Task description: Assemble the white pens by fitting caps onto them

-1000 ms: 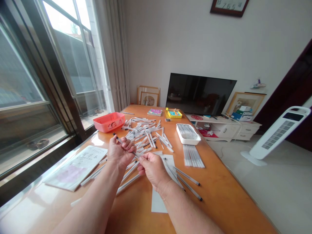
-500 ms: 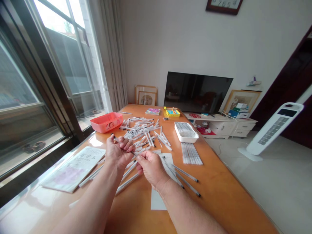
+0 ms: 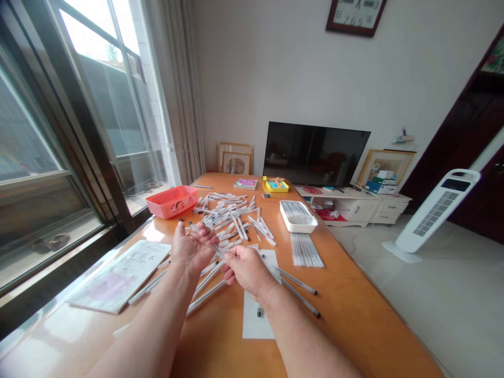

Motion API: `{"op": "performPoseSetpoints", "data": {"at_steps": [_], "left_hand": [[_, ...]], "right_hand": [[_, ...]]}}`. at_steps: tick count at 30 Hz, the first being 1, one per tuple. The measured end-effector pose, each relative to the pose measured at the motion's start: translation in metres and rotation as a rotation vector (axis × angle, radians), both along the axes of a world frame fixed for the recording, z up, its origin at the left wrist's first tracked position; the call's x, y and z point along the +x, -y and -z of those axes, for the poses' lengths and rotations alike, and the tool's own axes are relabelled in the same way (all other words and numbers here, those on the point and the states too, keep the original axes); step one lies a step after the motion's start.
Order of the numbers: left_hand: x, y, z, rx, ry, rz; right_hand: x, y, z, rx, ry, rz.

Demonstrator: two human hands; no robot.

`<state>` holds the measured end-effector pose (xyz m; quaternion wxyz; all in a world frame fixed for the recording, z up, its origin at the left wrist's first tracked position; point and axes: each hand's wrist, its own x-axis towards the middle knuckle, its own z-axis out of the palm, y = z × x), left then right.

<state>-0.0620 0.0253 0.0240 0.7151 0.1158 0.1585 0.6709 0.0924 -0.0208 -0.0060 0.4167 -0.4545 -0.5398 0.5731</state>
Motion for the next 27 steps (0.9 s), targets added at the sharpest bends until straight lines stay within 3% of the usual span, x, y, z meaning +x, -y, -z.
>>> {"op": "performPoseSetpoints", "data": {"at_steps": [6, 13, 17, 23, 27], "left_hand": [[0.007, 0.001, -0.001, -0.005, -0.045, 0.010], [0.014, 0.000, -0.003, 0.030, -0.121, 0.025], [0.019, -0.001, -0.001, 0.041, -0.228, 0.061], [0.021, -0.004, 0.006, -0.048, -0.416, -0.031], [0.020, -0.005, 0.007, -0.119, -0.452, -0.021]], "right_hand": [[-0.002, -0.001, -0.001, 0.114, 0.127, 0.099], [0.001, -0.002, -0.012, 0.519, 0.526, 0.213], [0.011, -0.003, -0.025, 0.524, 0.606, 0.249], [0.042, -0.011, -0.045, 0.454, 0.572, 0.338], [0.084, -0.021, -0.040, 0.458, 0.578, 0.434]]}}
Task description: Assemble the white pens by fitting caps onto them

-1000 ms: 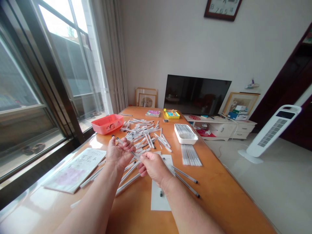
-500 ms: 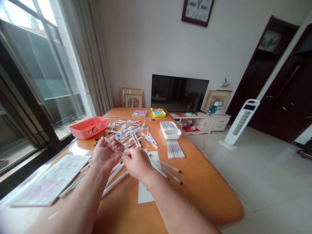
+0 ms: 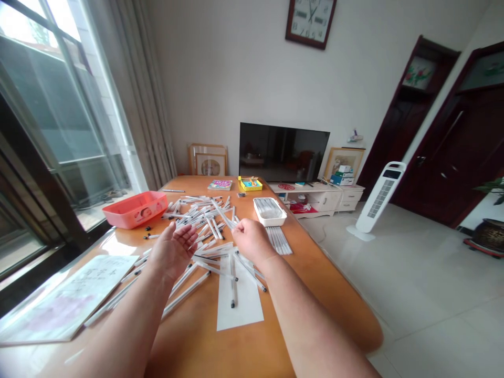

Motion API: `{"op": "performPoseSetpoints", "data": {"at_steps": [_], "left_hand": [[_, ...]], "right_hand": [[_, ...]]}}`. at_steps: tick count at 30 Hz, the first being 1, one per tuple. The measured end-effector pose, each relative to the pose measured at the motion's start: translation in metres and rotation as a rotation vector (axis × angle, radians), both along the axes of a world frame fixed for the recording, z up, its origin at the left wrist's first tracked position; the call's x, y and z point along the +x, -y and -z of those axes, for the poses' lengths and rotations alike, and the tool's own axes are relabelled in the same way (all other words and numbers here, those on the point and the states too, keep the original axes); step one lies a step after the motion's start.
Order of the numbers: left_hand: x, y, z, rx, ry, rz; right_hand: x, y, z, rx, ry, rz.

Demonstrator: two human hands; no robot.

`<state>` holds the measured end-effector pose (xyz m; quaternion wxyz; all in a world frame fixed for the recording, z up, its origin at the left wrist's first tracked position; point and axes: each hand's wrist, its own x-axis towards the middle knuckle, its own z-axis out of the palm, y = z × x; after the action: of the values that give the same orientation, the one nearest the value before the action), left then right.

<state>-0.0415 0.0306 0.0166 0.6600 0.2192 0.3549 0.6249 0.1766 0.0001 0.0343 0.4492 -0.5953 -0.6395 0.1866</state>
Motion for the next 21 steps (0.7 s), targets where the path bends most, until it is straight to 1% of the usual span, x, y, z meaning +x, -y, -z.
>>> {"op": "performPoseSetpoints", "data": {"at_steps": [2, 5, 8, 10, 12, 14, 18, 21], "left_hand": [[0.001, -0.001, 0.000, -0.034, -0.015, -0.001], [0.002, -0.002, 0.002, -0.066, -0.043, -0.009], [0.003, -0.003, 0.003, -0.067, -0.078, -0.003], [0.003, -0.003, 0.004, -0.058, -0.096, 0.003], [0.003, -0.003, 0.005, -0.048, -0.102, 0.010], [0.003, -0.002, 0.005, -0.045, -0.105, 0.012], [0.004, -0.001, 0.002, -0.055, -0.107, 0.003], [0.007, 0.000, 0.000, -0.073, -0.113, -0.011]], "right_hand": [[0.031, -0.004, 0.011, 0.002, 0.007, 0.096], [0.082, -0.005, 0.031, -0.103, 0.075, 0.319], [0.127, 0.002, 0.050, -0.158, 0.115, 0.433], [0.147, 0.009, 0.061, -0.203, 0.137, 0.485], [0.160, 0.015, 0.069, -0.244, 0.159, 0.518], [0.167, 0.018, 0.077, -0.278, 0.180, 0.534], [0.173, 0.015, 0.088, -0.319, 0.225, 0.548], [0.175, 0.009, 0.092, -0.324, 0.259, 0.542]]}}
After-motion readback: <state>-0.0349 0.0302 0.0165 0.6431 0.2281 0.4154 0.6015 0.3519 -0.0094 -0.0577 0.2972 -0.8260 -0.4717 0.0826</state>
